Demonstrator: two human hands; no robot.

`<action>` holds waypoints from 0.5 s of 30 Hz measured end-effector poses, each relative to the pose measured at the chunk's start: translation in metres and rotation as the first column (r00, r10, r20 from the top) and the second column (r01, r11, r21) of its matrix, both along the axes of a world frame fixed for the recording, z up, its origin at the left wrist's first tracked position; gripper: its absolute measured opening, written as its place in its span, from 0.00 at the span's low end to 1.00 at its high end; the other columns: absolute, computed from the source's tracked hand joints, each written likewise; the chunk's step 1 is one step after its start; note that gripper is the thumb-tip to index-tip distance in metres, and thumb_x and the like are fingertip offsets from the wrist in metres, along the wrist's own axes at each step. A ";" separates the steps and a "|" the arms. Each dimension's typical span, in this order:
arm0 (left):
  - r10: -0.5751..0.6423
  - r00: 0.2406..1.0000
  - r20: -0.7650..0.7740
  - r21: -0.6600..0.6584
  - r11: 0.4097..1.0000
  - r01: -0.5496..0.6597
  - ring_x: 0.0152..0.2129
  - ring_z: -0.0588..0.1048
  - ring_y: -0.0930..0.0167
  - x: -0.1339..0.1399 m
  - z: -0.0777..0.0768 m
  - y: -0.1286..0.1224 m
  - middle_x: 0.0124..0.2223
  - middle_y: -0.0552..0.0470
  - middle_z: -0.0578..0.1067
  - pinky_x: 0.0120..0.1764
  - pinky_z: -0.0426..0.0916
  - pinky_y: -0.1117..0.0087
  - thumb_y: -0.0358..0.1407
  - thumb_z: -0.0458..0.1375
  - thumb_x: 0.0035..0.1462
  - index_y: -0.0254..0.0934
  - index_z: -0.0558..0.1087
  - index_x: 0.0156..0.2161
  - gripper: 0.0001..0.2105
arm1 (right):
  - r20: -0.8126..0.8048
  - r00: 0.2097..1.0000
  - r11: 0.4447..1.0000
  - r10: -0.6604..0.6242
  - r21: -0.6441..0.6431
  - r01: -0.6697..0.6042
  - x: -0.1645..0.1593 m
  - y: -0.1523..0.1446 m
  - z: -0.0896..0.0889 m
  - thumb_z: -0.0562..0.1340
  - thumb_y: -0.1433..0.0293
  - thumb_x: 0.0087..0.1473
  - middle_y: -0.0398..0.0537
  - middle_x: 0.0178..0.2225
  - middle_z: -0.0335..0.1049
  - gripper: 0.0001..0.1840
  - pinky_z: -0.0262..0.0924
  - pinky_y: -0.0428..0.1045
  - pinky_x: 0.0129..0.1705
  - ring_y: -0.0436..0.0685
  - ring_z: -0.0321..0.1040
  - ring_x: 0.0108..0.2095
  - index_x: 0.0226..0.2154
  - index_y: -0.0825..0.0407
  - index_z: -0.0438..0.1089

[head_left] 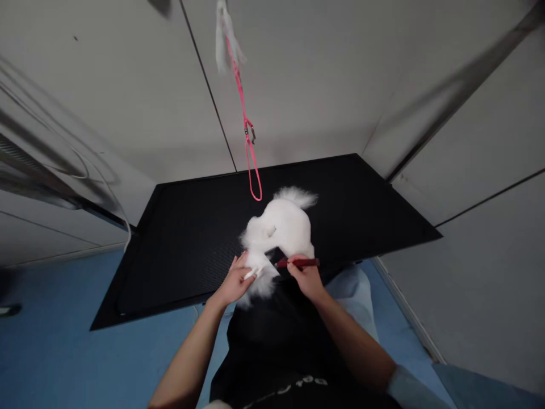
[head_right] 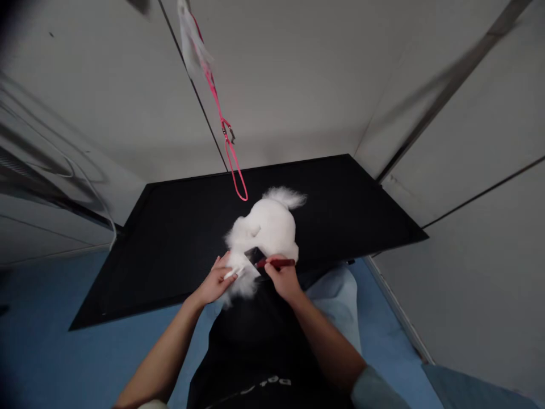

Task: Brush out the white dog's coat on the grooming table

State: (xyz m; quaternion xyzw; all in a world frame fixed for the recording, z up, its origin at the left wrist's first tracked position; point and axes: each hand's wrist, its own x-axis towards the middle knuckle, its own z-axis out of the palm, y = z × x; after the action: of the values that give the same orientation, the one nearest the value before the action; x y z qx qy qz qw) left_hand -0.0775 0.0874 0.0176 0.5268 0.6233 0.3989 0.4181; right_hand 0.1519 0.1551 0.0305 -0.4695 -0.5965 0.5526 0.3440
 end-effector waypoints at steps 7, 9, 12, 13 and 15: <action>-0.238 0.915 -0.325 -0.024 0.970 0.243 0.66 0.50 0.54 -0.016 -0.003 0.011 0.53 0.42 0.76 0.65 0.32 0.48 0.40 0.59 0.54 0.37 0.74 0.23 0.12 | -0.203 0.952 0.946 -0.230 -0.278 0.170 -0.002 -0.002 -0.016 0.65 0.56 0.46 0.39 0.20 0.63 0.17 0.57 0.47 0.26 0.50 0.60 0.22 0.31 0.52 0.66; -0.324 0.845 -0.425 -0.082 0.944 0.320 0.66 0.51 0.54 -0.021 -0.002 0.014 0.50 0.42 0.77 0.65 0.33 0.47 0.40 0.56 0.57 0.36 0.75 0.25 0.13 | -0.291 0.862 0.908 -0.415 -0.192 0.372 -0.001 -0.004 -0.016 0.65 0.56 0.47 0.38 0.21 0.63 0.17 0.59 0.47 0.28 0.50 0.61 0.23 0.34 0.51 0.67; -0.414 0.751 -0.514 -0.136 0.904 0.405 0.62 0.59 0.54 -0.027 -0.003 0.018 0.37 0.46 0.80 0.65 0.33 0.46 0.42 0.53 0.59 0.37 0.73 0.24 0.16 | -0.356 0.850 0.921 -0.389 -0.180 0.347 -0.012 -0.012 -0.016 0.65 0.56 0.47 0.38 0.20 0.64 0.15 0.58 0.47 0.26 0.50 0.61 0.22 0.32 0.50 0.69; -0.424 0.739 -0.523 -0.135 0.898 0.420 0.60 0.62 0.55 -0.028 -0.003 0.020 0.34 0.47 0.79 0.65 0.34 0.46 0.42 0.52 0.59 0.37 0.72 0.23 0.17 | -0.344 0.881 0.942 -0.325 -0.201 0.269 -0.017 -0.013 -0.017 0.66 0.56 0.46 0.39 0.19 0.65 0.15 0.58 0.47 0.24 0.51 0.61 0.21 0.30 0.50 0.69; -0.430 0.735 -0.524 -0.110 0.890 0.443 0.56 0.66 0.56 -0.031 -0.005 0.023 0.32 0.47 0.79 0.65 0.36 0.47 0.44 0.53 0.59 0.38 0.71 0.22 0.18 | -0.305 0.913 0.951 -0.270 -0.232 0.204 -0.023 -0.011 -0.017 0.67 0.57 0.43 0.40 0.19 0.66 0.15 0.56 0.47 0.23 0.51 0.61 0.19 0.26 0.51 0.69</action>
State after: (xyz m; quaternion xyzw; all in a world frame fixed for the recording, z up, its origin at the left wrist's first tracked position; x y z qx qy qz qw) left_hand -0.1081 0.1100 0.0124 0.7525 0.5689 0.1339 0.3035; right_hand 0.1288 0.1436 0.0133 -0.4698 -0.4111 0.6336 0.4570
